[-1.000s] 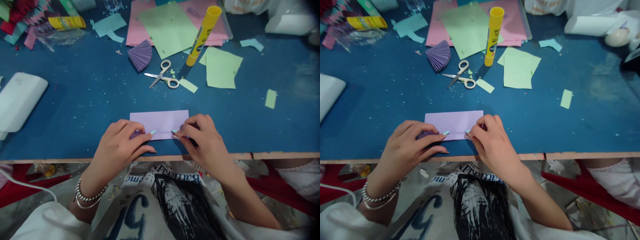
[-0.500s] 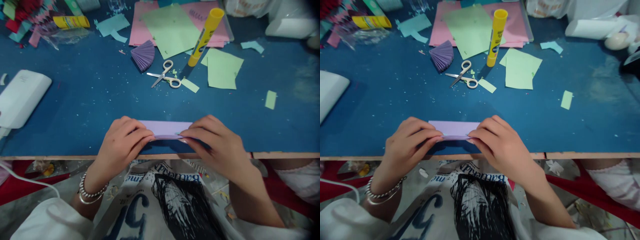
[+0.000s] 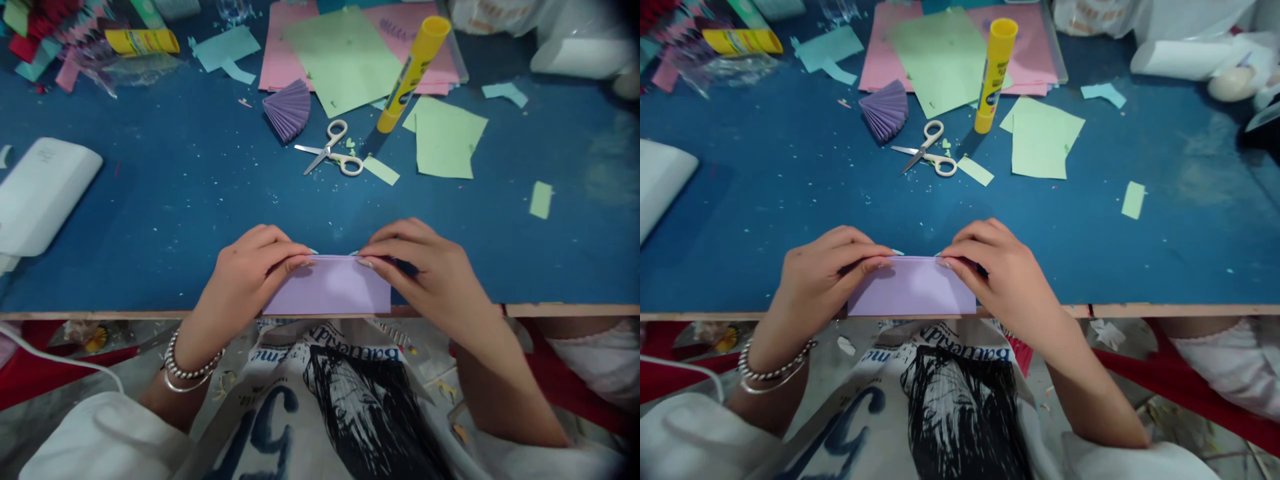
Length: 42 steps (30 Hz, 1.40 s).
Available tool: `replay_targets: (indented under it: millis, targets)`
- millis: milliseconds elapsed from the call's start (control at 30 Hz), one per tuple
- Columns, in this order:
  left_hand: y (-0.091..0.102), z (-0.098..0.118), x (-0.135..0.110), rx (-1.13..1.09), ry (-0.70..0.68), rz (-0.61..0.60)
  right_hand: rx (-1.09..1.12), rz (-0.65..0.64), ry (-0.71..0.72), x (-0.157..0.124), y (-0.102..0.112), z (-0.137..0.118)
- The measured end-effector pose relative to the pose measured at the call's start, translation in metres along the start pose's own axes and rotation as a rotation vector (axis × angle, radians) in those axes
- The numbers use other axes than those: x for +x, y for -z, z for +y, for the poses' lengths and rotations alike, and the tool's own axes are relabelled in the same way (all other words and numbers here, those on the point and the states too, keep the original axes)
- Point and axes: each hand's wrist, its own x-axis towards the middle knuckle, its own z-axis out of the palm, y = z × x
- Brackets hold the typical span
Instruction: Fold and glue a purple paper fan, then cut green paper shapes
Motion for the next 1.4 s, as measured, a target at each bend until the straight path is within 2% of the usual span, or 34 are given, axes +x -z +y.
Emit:
replay_targets:
  millis: [200, 400, 500, 633, 700, 800, 900, 1000, 1100, 1200, 1400]
  targets:
    - [-0.001, -0.002, 0.001, -0.001, -0.074, 0.005, -0.141, 0.025, 0.047, 0.001, -0.001, 0.004]
    - [0.002, -0.004, -0.006, 0.118, -0.165, -0.024, -0.276, 0.009, 0.123, -0.003, 0.002, 0.005]
    - [0.004, -0.001, -0.016, 0.169, -0.169, -0.048, -0.349, -0.034, 0.156, -0.009, 0.004, 0.002]
    - [0.007, 0.004, -0.032, 0.228, -0.196, -0.101, -0.437, -0.182, 0.146, -0.020, 0.008, -0.006]
    - [0.008, 0.005, -0.039, 0.268, -0.221, -0.141, -0.463, -0.214, 0.137, -0.022, 0.009, -0.011]
    - [0.008, 0.006, -0.043, 0.301, -0.240, -0.193, -0.437, -0.144, 0.128, -0.019, 0.004, -0.013]
    - [0.004, 0.011, -0.042, 0.299, -0.184, -0.131, -0.323, -0.052, 0.087, -0.014, -0.005, -0.009]
    - [-0.002, 0.014, -0.035, 0.214, -0.109, 0.011, -0.202, -0.033, 0.038, -0.011, -0.013, -0.004]
    - [-0.008, 0.014, -0.027, 0.177, -0.017, 0.102, -0.144, -0.020, -0.004, -0.011, -0.013, -0.003]
    - [-0.011, 0.012, -0.021, 0.231, 0.036, 0.102, -0.192, 0.007, 0.002, -0.010, -0.010, -0.006]
    - [-0.009, 0.013, -0.022, 0.223, -0.004, 0.073, -0.248, -0.019, 0.051, -0.010, -0.006, -0.010]
